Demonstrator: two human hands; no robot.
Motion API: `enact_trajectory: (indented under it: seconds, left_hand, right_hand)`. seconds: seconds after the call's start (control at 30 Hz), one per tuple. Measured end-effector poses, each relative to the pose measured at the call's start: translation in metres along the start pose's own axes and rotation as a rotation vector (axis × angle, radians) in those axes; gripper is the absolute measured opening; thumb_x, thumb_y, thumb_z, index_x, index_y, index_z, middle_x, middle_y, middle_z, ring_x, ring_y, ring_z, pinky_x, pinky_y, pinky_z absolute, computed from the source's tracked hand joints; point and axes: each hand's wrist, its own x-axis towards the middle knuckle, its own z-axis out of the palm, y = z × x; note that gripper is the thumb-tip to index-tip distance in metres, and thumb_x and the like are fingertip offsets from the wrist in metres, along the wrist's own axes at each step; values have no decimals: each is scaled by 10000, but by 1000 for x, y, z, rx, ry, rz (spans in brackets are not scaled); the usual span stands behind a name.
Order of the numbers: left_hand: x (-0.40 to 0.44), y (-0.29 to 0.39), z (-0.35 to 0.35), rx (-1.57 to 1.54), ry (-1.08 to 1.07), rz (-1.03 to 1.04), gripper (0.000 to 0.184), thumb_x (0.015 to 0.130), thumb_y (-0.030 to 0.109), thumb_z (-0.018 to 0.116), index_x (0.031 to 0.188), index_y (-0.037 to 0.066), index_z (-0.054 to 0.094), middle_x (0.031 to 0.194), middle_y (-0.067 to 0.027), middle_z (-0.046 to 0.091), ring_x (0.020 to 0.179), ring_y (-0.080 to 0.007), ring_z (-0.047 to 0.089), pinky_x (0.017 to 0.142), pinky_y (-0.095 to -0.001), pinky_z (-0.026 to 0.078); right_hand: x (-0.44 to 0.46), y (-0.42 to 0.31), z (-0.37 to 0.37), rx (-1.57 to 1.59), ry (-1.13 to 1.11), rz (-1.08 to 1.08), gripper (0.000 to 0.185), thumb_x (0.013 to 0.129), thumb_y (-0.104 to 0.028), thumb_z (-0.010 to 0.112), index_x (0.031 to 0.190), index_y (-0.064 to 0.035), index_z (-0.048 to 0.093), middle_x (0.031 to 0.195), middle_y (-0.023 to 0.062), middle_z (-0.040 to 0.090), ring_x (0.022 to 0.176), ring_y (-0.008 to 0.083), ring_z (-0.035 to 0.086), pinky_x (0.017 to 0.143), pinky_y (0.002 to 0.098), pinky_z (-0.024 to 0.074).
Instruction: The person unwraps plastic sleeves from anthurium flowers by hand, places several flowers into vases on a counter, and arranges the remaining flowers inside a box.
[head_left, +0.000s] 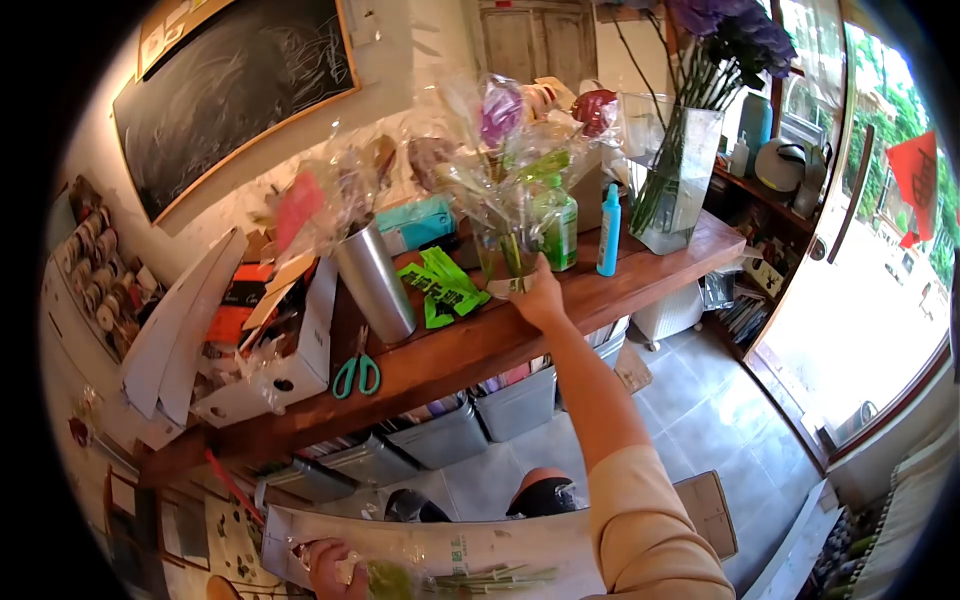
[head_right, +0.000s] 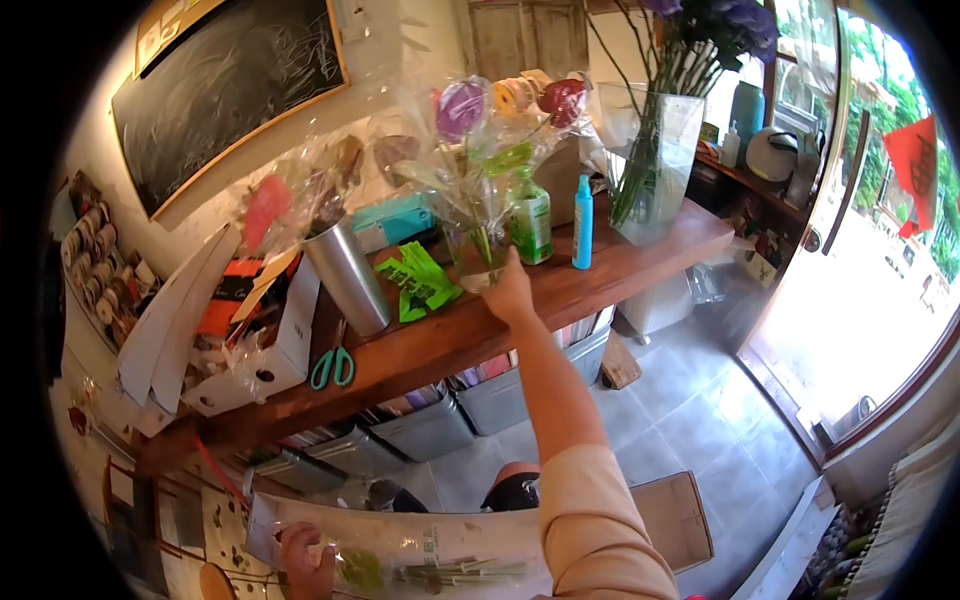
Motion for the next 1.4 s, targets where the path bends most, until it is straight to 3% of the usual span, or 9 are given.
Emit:
enact_trajectory:
  seconds: [0.07, 0.23, 0.33, 0.43, 0.67, 0.83, 1.07, 1.2, 1.4]
  left_hand:
    - [-20, 4, -4, -7, 6, 14, 321, 847, 80, 773, 1146, 0, 687, 1240, -213, 659, 1119, -395, 630, 997, -490, 516]
    - [-71, -11, 9, -113, -128, -102, 365, 884, 139, 769, 1214, 16, 672, 1278, -219, 650, 1177, -385, 622, 1099, -544, 443]
    - [-77, -3, 31, -284, -235, 36, 385, 765, 117, 784, 1122, 9, 685, 1164, -196, 664, 991, -376, 655, 855, -441, 572]
    - [-81, 11, 43, -227, -248, 196, 323, 787, 171, 833, 1055, 48, 702, 1103, -139, 688, 959, -339, 667, 845, -436, 552]
    - [-62, 30, 45, -248, -506, 390, 235, 821, 201, 803, 1006, 87, 713, 982, -47, 685, 899, -237, 661, 776, -393, 516]
    - [-76, 29, 49, -269, -595, 503, 193, 813, 152, 685, 989, 79, 716, 898, -26, 640, 853, -214, 635, 732, -363, 510]
    - [-72, 60, 49, -449, -514, 433, 202, 855, 153, 753, 1032, 61, 718, 965, -60, 667, 920, -247, 658, 775, -344, 540]
    - [-63, 24, 31, -125, -343, 296, 454, 794, 238, 852, 1184, 56, 710, 1193, -98, 673, 1113, -309, 638, 981, -472, 508]
    - [-34, 16, 15, -30, -565, 51, 990, 625, 285, 946, 1495, 102, 511, 1469, -155, 500, 1365, -340, 468, 1194, -542, 324]
  right_hand:
    - [7, 40, 16, 102, 154, -105, 857, 822, -60, 786, 1549, 70, 352, 1465, 250, 585, 1379, 316, 566, 1121, 377, 465]
    - [-57, 22, -28, -89, 244, -130, 466, 860, -64, 717, 1309, 14, 621, 1223, 167, 712, 1084, 270, 708, 913, 340, 577]
    - [-131, -40, -68, -4, 46, -106, 343, 896, -135, 732, 1212, -11, 681, 1125, 139, 741, 955, 218, 729, 818, 336, 577]
    - [-214, -98, -95, 0, -329, -58, 272, 911, -72, 754, 1166, 6, 698, 1047, 92, 759, 882, 173, 723, 797, 320, 570]
    - [-349, -171, -120, -293, -1064, -233, 288, 923, -178, 746, 1166, -25, 721, 1112, 171, 719, 1004, 372, 698, 882, 462, 563]
    - [-400, -135, -81, -467, -1132, -94, 363, 916, -259, 739, 1194, -28, 703, 1121, 158, 698, 1072, 368, 668, 918, 479, 545]
    - [-459, -118, -16, -412, -1208, -441, 538, 830, -302, 824, 1249, -15, 645, 1179, 171, 639, 1103, 362, 638, 890, 465, 541]
    - [-467, -116, -2, -491, -1151, -539, 549, 797, -289, 838, 1237, -26, 640, 1104, 148, 622, 1043, 343, 644, 847, 446, 532]
    - [-468, -123, 31, -330, -1220, -504, 451, 824, -220, 795, 1215, -42, 657, 1107, 148, 650, 1045, 345, 664, 850, 467, 555]
